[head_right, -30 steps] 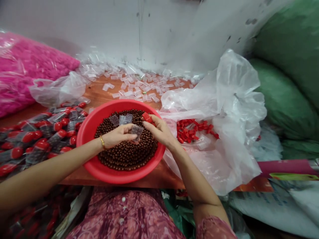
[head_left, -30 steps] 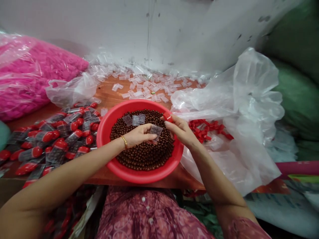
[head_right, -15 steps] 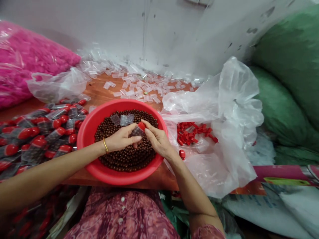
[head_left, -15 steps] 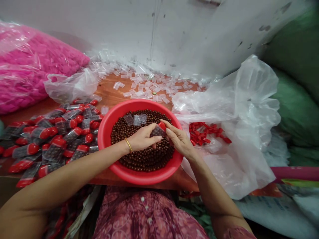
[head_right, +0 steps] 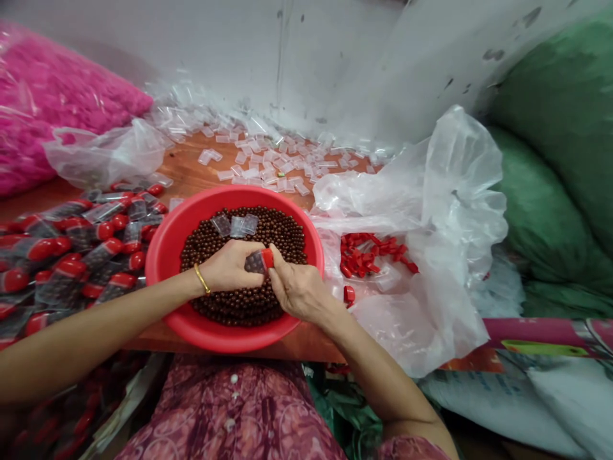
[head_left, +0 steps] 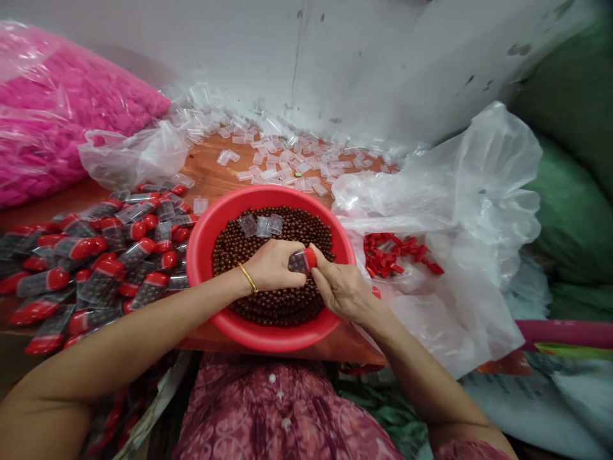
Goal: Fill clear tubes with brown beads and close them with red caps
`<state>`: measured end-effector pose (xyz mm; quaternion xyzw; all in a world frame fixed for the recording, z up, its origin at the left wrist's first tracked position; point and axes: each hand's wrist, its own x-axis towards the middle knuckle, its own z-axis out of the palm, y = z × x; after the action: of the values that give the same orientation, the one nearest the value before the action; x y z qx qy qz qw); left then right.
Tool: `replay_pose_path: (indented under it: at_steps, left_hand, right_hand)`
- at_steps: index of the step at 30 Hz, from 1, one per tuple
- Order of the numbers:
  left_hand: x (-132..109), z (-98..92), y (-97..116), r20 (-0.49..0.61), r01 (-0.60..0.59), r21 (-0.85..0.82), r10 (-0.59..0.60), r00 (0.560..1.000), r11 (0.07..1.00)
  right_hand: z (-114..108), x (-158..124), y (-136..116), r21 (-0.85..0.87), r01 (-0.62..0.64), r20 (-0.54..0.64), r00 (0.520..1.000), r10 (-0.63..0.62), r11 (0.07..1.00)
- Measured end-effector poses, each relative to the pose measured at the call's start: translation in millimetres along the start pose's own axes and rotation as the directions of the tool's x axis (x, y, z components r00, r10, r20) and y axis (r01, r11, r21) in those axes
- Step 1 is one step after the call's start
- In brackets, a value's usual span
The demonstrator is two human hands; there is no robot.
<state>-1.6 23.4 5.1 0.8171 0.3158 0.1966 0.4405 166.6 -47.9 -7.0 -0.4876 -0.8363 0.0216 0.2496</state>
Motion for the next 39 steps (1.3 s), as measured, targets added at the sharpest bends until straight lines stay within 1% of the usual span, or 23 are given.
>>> replay_pose_path:
  at_steps: [3, 6, 9, 12, 14, 15, 17, 18, 19, 20, 21, 22, 23, 24, 25, 26, 28, 32, 35, 39]
  left_hand:
    - [2.3, 0.3, -0.2, -0.045, 0.011, 0.011, -0.011, 0.999, 1.0]
    - [1.2, 2.1, -0.4, -0.068, 0.023, 0.135, -0.013, 0.998, 0.991]
    - [-1.2, 3.4, -1.4, -0.076, 0.036, 0.254, -0.017, 0.997, 0.966]
    - [-2.0, 3.3, -5.0, -0.014, 0.038, 0.319, -0.035, 0.999, 0.947]
    - [-1.4, 3.5, -8.4, 0.049, 0.029, 0.335, -0.048, 0.998, 0.942]
    - [-0.8, 4.0, -9.9, 0.073, 0.023, 0.326, -0.049, 0.996, 0.945]
    - [0.7, 6.2, -11.5, 0.097, 0.009, 0.28, -0.038, 0.995, 0.96]
    - [1.5, 7.8, -11.3, 0.111, -0.004, 0.258, -0.026, 0.994, 0.966]
    - [2.2, 9.7, -10.4, 0.131, -0.024, 0.247, -0.009, 0.991, 0.969]
    - [2.7, 11.8, -8.9, 0.159, -0.046, 0.254, 0.005, 0.987, 0.966]
    - [2.9, 13.8, -7.0, 0.19, -0.068, 0.277, 0.015, 0.982, 0.958]
    - [2.8, 15.6, -5.0, 0.214, -0.087, 0.313, 0.019, 0.977, 0.946]
    - [2.5, 17.0, -3.1, 0.226, -0.098, 0.355, 0.016, 0.974, 0.93]
    - [2.1, 17.9, -1.4, 0.226, -0.101, 0.395, 0.01, 0.974, 0.913]
    - [1.6, 18.4, -0.2, 0.217, -0.099, 0.432, 0.004, 0.976, 0.896]
    - [1.0, 18.5, 0.8, 0.206, -0.1, 0.464, 0.002, 0.979, 0.88]
    - [-0.2, 17.8, 1.9, 0.199, -0.121, 0.517, 0.019, 0.98, 0.847]
    - [-3.8, 13.8, 2.9, 0.24, -0.211, 0.591, 0.08, 0.968, 0.779]
    - [-7.2, 9.4, 1.2, 0.276, -0.244, 0.628, 0.082, 0.958, 0.739]
    - [-7.6, 6.3, -3.4, 0.269, -0.212, 0.68, 0.031, 0.963, 0.702]
  right_hand:
    - [-1.8, 2.5, -4.8, -0.047, -0.026, -0.035, 0.999, 0.024, 0.999]
    - [-1.0, 2.8, -6.0, -0.12, 0.03, -0.037, 0.999, -0.035, 0.992]
    - [5.0, 0.5, -4.4, -0.209, 0.083, -0.015, 0.996, -0.089, 0.974]
    - [9.7, -1.5, -2.0, -0.271, 0.153, 0.05, 0.988, -0.145, 0.95]
    - [8.5, -1.2, -0.2, -0.282, 0.201, 0.09, 0.979, -0.183, 0.938]
    - [6.8, -0.3, 0.7, -0.27, 0.21, 0.09, 0.977, -0.193, 0.939]
    - [2.7, 2.8, 2.8, -0.185, 0.168, 0.048, 0.986, -0.162, 0.968]
    - [1.4, 4.8, 3.9, -0.104, 0.109, 0.009, 0.994, -0.108, 0.989]
    - [1.3, 7.0, 4.8, 0.002, 0.022, -0.035, 0.999, -0.022, 1.0]
    - [2.5, 9.2, 5.5, 0.127, -0.079, -0.075, 0.993, 0.09, 0.989]
    - [4.9, 11.4, 5.9, 0.262, -0.178, -0.103, 0.972, 0.211, 0.948]
    - [8.4, 13.5, 5.9, 0.39, -0.257, -0.114, 0.939, 0.323, 0.884]
    - [12.3, 15.4, 5.4, 0.497, -0.309, -0.111, 0.904, 0.412, 0.811]
    - [16.1, 17.2, 4.3, 0.575, -0.336, -0.1, 0.876, 0.472, 0.746]
    - [19.4, 18.7, 2.7, 0.626, -0.348, -0.085, 0.859, 0.505, 0.698]
    - [21.8, 20.1, 0.6, 0.658, -0.352, -0.068, 0.852, 0.519, 0.665]
    - [23.8, 22.4, -4.3, 0.699, -0.356, -0.026, 0.854, 0.52, 0.62]
    - [23.6, 25.3, -12.3, 0.761, -0.332, 0.068, 0.895, 0.441, 0.557]
    - [26.7, 27.1, -13.8, 0.743, -0.32, 0.098, 0.921, 0.378, 0.587]
    - [30.8, 32.8, -15.5, 0.624, -0.369, 0.121, 0.917, 0.38, 0.689]
